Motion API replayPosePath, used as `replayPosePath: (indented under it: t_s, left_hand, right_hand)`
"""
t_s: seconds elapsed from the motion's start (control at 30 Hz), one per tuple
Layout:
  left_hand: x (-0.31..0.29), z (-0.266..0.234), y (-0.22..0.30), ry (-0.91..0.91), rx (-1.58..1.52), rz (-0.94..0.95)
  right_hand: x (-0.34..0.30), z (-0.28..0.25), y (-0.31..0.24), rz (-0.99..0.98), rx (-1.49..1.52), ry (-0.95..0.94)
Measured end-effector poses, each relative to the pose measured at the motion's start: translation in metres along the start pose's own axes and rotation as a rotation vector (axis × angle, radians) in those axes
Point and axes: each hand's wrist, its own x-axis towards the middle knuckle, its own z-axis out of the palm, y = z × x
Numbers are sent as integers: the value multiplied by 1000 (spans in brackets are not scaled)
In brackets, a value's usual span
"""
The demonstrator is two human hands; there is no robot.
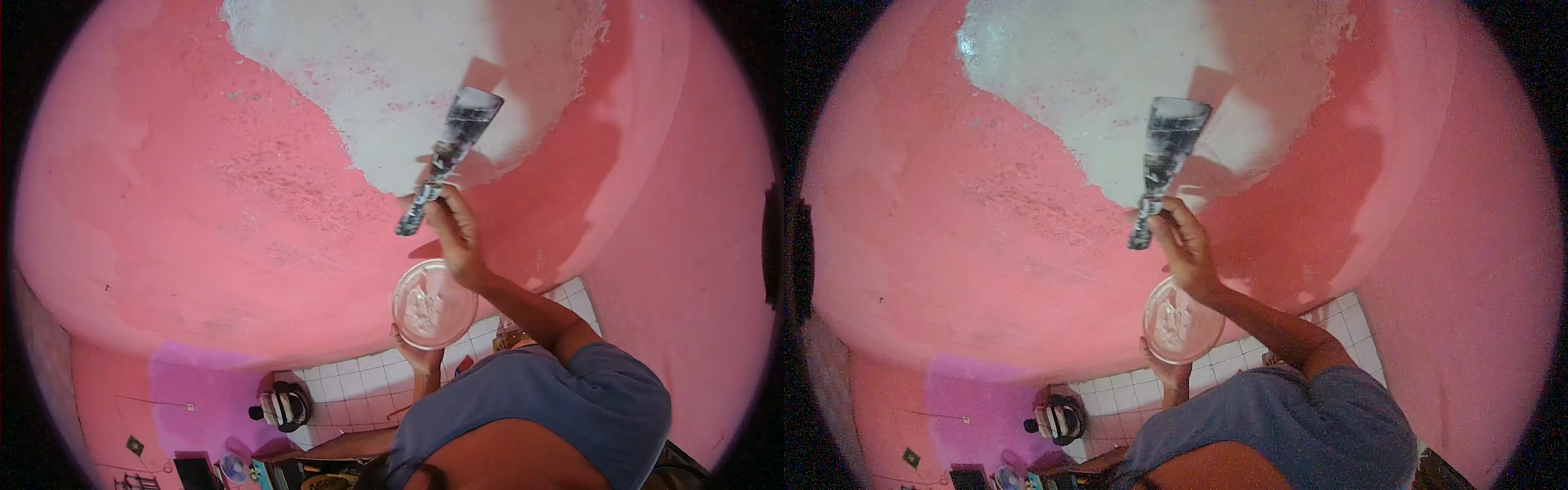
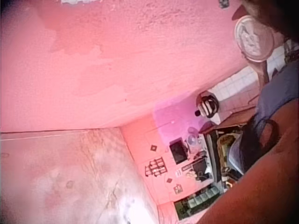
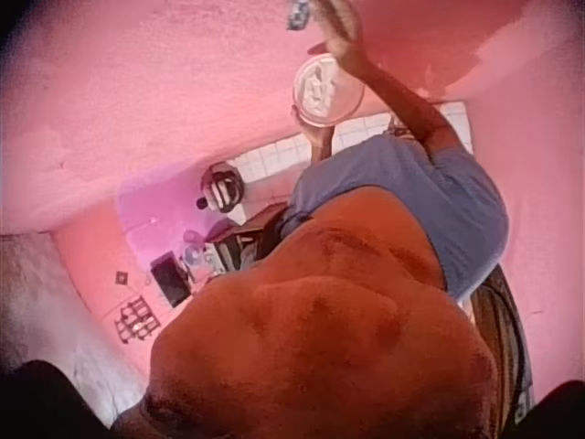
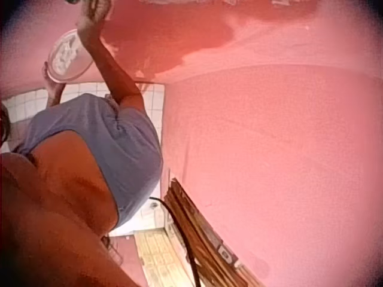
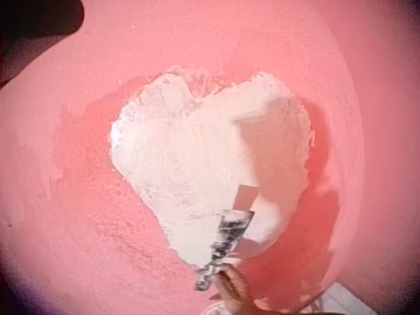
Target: The person applies a white patching compound to a hole in a pink wall using a putty knife, repeatedly loading the blade from a small container.
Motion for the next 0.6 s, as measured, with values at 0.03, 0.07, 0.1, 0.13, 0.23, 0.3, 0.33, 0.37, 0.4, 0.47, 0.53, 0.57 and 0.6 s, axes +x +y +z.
replayPosePath:
  t_s: [0.03, 0.07, 0.1, 0.13, 0.23, 0.3, 0.33, 0.37, 0.4, 0.47, 0.53, 0.57, 0.6]
  left_hand:
    - [-1, -4, -1, 9, -37, -19]
    - [-3, -6, -2, 30, 19, 23]
    - [-4, -6, -2, 50, 74, 65]
    - [-7, -6, -1, 44, 72, 66]
    - [-9, -13, 1, 49, 37, 91]
    - [-5, -19, 3, 43, 7, 94]
    - [-2, -22, 3, 42, -21, 97]
    - [-2, -25, 3, 46, -20, 98]
    - [-1, -28, 4, 62, -45, 91]
    - [0, -23, 4, 74, -67, 81]
    - [-1, -18, 2, 53, -25, 92]
    - [-2, -15, 1, 53, -23, 90]
    - [-5, -8, 1, 60, 7, 85]
  right_hand:
    - [6, 11, 5, -3, -2, -1]
    - [12, 21, 9, -48, 52, 1]
    - [18, 28, 11, -93, 105, 4]
    - [21, 34, 13, -98, 104, 0]
    - [29, 40, 15, -86, 127, 41]
    - [35, 40, 14, -56, 176, 39]
    - [38, 39, 13, -21, 227, 40]
    - [40, 40, 14, -17, 228, 41]
    - [41, 40, 17, -8, 259, 46]
    - [46, 38, 20, -5, 290, 55]
    - [49, 37, 22, -12, 300, 72]
    - [51, 37, 21, -13, 299, 75]
    - [52, 38, 21, -23, 318, 71]
